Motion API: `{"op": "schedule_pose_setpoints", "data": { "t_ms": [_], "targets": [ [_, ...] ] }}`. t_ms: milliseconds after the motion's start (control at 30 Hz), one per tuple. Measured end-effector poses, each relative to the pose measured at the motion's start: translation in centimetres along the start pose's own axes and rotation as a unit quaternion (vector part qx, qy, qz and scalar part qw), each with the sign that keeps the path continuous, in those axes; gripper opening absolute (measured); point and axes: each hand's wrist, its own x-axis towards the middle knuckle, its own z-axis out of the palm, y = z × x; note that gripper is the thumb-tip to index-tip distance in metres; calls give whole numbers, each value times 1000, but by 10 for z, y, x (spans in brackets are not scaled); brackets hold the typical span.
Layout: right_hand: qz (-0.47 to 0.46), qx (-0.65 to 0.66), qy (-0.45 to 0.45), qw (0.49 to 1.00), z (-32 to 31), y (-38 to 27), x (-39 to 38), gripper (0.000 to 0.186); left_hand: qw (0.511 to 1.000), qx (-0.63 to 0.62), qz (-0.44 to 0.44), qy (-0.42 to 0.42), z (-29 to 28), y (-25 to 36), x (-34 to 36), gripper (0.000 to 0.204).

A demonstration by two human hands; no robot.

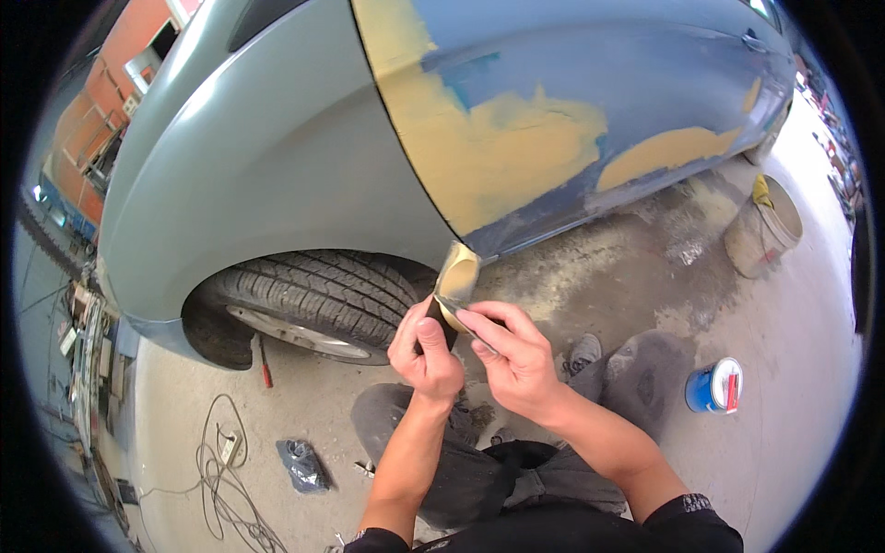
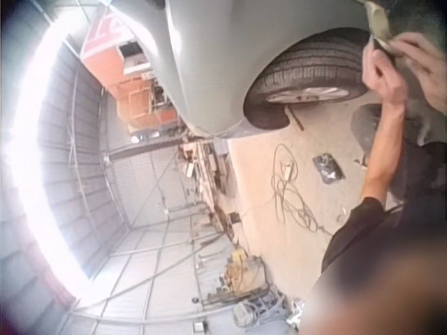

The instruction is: The person scoops yellow body filler from a container onto a metal spreader and applies it to the side panel of a car. They repeatedly load the spreader and smooth the filler over a damaged area on the vehicle's body.

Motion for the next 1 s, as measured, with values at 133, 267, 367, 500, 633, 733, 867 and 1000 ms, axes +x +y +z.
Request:
{"op": "schedule_pose_setpoints", "data": {
  "t_ms": [133,267,367,500,633,733,867,1000],
  "targets": [
    [95,115,-67,986,-12,8,6,27,998,-28,-2,50,-4,3,7,45],
    [255,434,81,860,-38,10,48,32,982,-153,-50,97,-5,11,8,47],
    [146,642,113,744,-52,10,70,37,950,-250,-176,65,0,14,9,43],
    [211,402,-4,891,-45,11,58,35,930,-274,-245,28,4,15,10,41],
    [182,61,-115,975,-53,16,43,27,932,-254,-249,63,0,13,12,42],
    [142,-2,-12,990,-47,14,36,26,950,-213,-215,74,0,8,11,44],
    [1,-14,64,998,-14,7,22,29,992,-81,-95,33,7,5,-1,40],
    [-24,-40,14,999,6,1,-2,30,1000,-1,-1,-3,3,2,0,36]
  ]
}}
